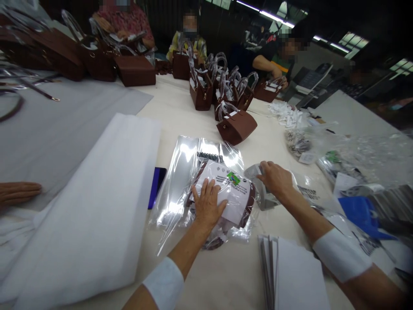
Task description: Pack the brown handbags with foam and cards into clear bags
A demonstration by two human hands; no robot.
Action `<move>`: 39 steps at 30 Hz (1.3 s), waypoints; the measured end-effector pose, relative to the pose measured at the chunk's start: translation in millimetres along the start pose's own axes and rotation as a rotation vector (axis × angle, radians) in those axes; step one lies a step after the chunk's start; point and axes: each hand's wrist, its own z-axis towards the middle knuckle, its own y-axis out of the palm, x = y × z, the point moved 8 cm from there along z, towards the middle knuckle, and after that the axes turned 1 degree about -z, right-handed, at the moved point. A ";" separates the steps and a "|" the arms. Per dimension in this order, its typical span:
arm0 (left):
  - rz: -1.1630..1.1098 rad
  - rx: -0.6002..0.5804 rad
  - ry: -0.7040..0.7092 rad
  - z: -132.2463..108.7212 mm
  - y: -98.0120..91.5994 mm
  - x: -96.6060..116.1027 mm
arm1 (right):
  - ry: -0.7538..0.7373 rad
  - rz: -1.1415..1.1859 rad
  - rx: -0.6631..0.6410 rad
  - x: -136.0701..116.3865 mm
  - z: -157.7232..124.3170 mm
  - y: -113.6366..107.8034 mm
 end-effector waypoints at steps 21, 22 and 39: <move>-0.515 0.137 -0.555 -51.7 -103.0 -126.7 | -0.521 0.406 0.446 -172.9 -129.9 17.0; -0.541 0.087 -0.629 -62.9 -97.6 -144.6 | -0.539 0.415 0.441 -182.2 -127.8 18.2; -1.143 -0.329 -0.892 -139.0 -4.8 -166.3 | -0.584 0.144 0.371 -233.0 -127.6 43.6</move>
